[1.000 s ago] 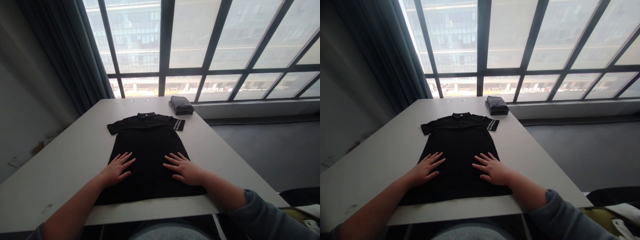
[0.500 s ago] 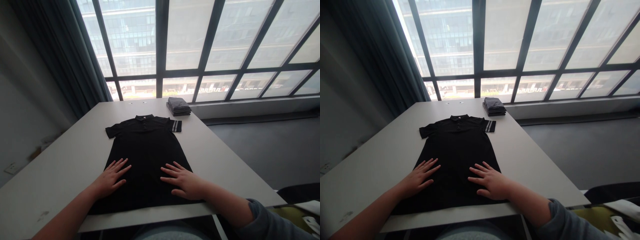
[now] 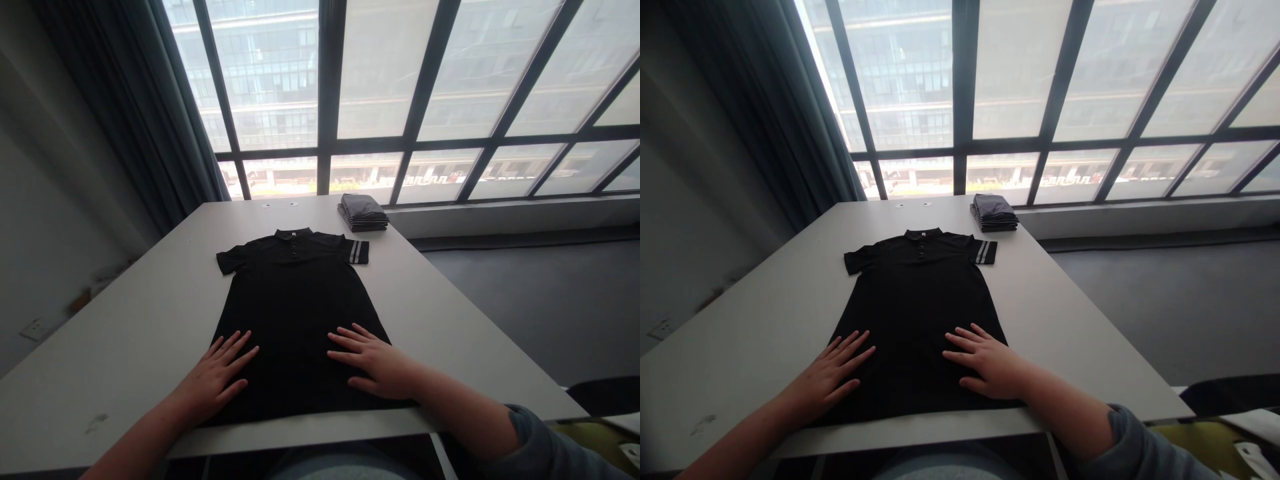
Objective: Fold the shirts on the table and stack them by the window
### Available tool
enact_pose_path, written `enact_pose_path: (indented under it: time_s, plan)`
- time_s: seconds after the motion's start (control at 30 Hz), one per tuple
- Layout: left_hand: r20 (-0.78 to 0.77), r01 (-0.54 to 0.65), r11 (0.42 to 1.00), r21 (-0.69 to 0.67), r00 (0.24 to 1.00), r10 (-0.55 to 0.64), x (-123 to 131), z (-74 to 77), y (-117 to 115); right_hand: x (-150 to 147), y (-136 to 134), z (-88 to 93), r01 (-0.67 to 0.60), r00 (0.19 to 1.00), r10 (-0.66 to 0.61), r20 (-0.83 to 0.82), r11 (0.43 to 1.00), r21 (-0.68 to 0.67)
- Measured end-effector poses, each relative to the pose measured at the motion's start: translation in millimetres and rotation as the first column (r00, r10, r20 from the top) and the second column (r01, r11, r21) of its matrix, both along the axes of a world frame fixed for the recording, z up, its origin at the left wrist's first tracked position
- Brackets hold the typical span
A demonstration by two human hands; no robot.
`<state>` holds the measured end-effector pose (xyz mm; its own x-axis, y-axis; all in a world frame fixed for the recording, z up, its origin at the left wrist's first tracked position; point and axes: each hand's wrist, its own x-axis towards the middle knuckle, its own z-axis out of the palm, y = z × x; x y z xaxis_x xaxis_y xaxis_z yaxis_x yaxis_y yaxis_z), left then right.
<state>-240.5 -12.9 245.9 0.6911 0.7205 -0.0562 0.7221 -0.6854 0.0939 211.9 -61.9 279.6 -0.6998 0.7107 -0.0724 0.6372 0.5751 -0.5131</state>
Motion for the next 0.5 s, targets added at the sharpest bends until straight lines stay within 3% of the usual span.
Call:
enact_pose_path:
  time_s: [0.17,0.27,0.37,0.5]
  plan:
    - [0.196,-0.008,0.966,-0.259,0.979,0.061,-19,15.1,11,8,0,7.3,0.061,0.992,-0.064,-0.108,0.998,-0.035]
    - [0.382,-0.108,0.918,-0.383,0.886,0.264,-41,20.0,45,22,20,9.2,0.22,0.943,-0.205,-0.261,0.975,0.029]
    - [0.448,-0.378,0.894,-0.243,0.773,0.449,-59,15.5,97,46,65,0.7,0.395,0.895,-0.331,-0.299,0.9,0.184]
    - [0.444,-0.624,0.781,-0.008,0.698,0.562,-65,5.7,169,87,144,-24.9,0.601,0.799,-0.552,-0.239,0.727,0.332]
